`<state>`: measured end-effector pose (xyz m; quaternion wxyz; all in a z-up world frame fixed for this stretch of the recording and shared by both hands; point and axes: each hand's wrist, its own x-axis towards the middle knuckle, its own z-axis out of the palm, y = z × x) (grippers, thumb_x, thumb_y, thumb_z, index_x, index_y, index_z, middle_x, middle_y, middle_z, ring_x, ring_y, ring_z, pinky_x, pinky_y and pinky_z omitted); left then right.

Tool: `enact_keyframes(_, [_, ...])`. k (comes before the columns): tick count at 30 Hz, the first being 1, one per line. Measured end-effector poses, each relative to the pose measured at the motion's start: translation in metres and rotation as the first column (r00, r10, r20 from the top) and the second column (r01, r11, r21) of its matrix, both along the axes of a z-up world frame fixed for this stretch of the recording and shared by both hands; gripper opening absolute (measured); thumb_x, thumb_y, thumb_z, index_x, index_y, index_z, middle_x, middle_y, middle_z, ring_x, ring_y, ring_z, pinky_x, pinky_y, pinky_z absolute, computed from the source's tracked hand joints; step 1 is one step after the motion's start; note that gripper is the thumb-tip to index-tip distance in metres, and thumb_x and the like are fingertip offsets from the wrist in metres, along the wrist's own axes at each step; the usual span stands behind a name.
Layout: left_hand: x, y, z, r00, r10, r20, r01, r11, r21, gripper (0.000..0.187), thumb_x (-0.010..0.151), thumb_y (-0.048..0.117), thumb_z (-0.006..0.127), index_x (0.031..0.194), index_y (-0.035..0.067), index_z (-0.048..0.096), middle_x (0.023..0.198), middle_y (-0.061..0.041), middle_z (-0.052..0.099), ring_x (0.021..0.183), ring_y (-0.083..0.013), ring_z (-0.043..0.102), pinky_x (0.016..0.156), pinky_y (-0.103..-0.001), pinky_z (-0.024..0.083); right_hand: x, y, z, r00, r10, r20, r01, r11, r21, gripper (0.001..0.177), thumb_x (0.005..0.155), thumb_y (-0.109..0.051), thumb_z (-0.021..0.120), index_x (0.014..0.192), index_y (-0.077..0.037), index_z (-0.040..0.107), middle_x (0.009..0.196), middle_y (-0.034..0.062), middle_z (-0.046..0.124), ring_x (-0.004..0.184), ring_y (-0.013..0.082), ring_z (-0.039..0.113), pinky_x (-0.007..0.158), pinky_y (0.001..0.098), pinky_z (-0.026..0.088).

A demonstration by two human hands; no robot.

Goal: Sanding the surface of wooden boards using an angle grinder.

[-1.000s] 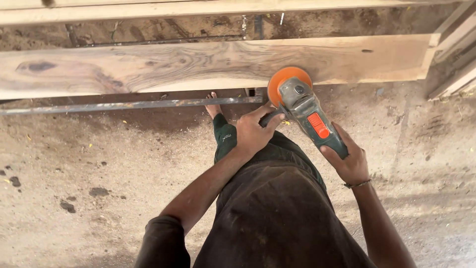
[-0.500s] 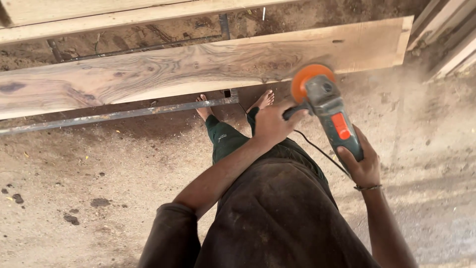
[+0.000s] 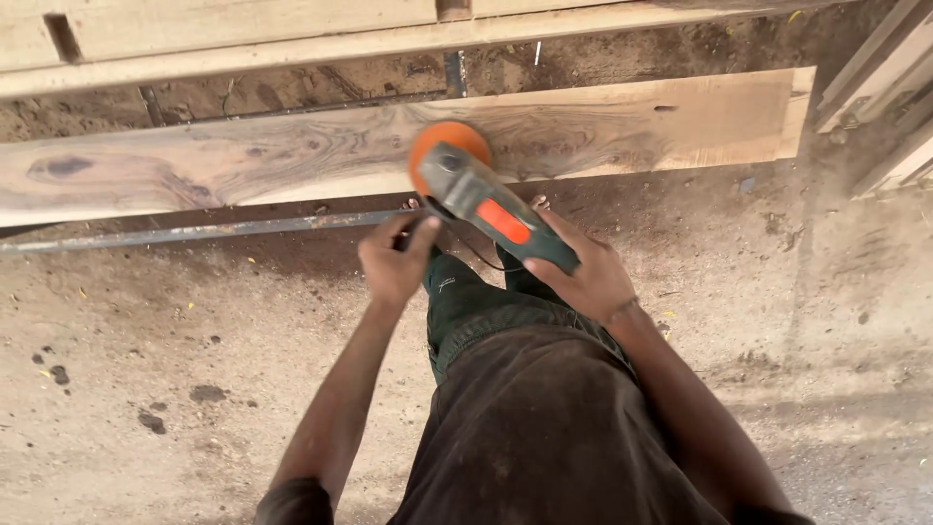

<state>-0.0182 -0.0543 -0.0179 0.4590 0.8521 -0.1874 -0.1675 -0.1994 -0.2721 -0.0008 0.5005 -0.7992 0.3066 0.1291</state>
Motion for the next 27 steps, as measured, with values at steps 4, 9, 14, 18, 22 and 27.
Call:
enact_keyframes(4, [0.009, -0.026, 0.006, 0.992, 0.08, -0.098, -0.063, 0.984, 0.167, 0.025, 0.091, 0.028, 0.082, 0.101, 0.005, 0.079, 0.079, -0.011, 0.077, 0.068, -0.0162, 0.068, 0.061, -0.03, 0.052, 0.007, -0.021, 0.011, 0.998, 0.044, 0.052, -0.042, 0.998, -0.041, 0.078, 0.089, -0.052, 0.072, 0.155, -0.018, 0.047, 0.109, 0.0213, 0.076, 0.09, 0.0271, 0.078, 0.076, 0.0382, 0.064])
enact_keyframes(9, [-0.011, -0.089, 0.001, 0.989, -0.124, -0.082, 0.126, 0.992, 0.02, 0.026, 0.091, 0.032, 0.078, 0.106, 0.01, 0.08, 0.093, -0.007, 0.08, 0.077, -0.0125, 0.076, 0.072, -0.029, 0.061, -0.024, -0.06, 0.03, 0.971, -0.145, -0.192, 0.145, 0.989, -0.013, 0.083, 0.083, -0.049, 0.07, 0.157, -0.023, 0.043, 0.119, 0.0172, 0.073, 0.079, 0.0277, 0.076, 0.064, 0.0422, 0.064])
enact_keyframes(14, [-0.03, -0.147, 0.021, 0.939, -0.178, -0.293, 0.216, 0.971, 0.102, 0.031, 0.089, 0.041, 0.074, 0.105, 0.015, 0.078, 0.09, -0.003, 0.08, 0.066, -0.0134, 0.074, 0.061, -0.03, 0.061, -0.088, -0.079, 0.007, 0.97, -0.243, -0.026, 0.241, 0.969, -0.063, 0.078, 0.089, -0.049, 0.069, 0.157, -0.017, 0.047, 0.126, 0.0188, 0.07, 0.098, 0.0266, 0.074, 0.08, 0.0446, 0.062])
enact_keyframes(18, [-0.026, -0.149, 0.018, 0.949, -0.262, -0.178, 0.288, 0.948, 0.137, 0.038, 0.087, 0.046, 0.077, 0.104, 0.012, 0.081, 0.08, -0.009, 0.079, 0.066, -0.0169, 0.072, 0.064, -0.034, 0.056, -0.092, -0.082, -0.009, 0.934, -0.229, 0.276, 0.258, 0.964, -0.072, 0.08, 0.096, -0.052, 0.07, 0.158, -0.007, 0.047, 0.142, 0.0242, 0.064, 0.125, 0.0347, 0.065, 0.101, 0.0497, 0.053])
enact_keyframes(22, [0.003, -0.088, 0.024, 0.968, -0.165, -0.187, 0.181, 0.981, 0.072, 0.034, 0.088, 0.042, 0.077, 0.104, 0.012, 0.08, 0.088, -0.007, 0.08, 0.071, -0.0126, 0.075, 0.067, -0.03, 0.059, -0.025, -0.047, 0.007, 0.976, -0.218, 0.004, 0.218, 0.976, -0.026, 0.085, 0.084, -0.056, 0.069, 0.155, -0.015, 0.046, 0.136, 0.0193, 0.065, 0.116, 0.0323, 0.068, 0.093, 0.0458, 0.056])
enact_keyframes(27, [0.038, -0.026, 0.004, 0.995, 0.05, -0.089, -0.035, 0.986, 0.162, 0.021, 0.091, 0.024, 0.079, 0.104, 0.008, 0.079, 0.084, -0.006, 0.08, 0.062, -0.011, 0.067, 0.055, -0.028, 0.051, 0.031, -0.024, 0.001, 0.976, 0.019, 0.217, -0.014, 1.0, -0.024, 0.083, 0.089, -0.065, 0.066, 0.155, -0.018, 0.048, 0.138, 0.021, 0.066, 0.115, 0.0345, 0.071, 0.095, 0.0452, 0.057])
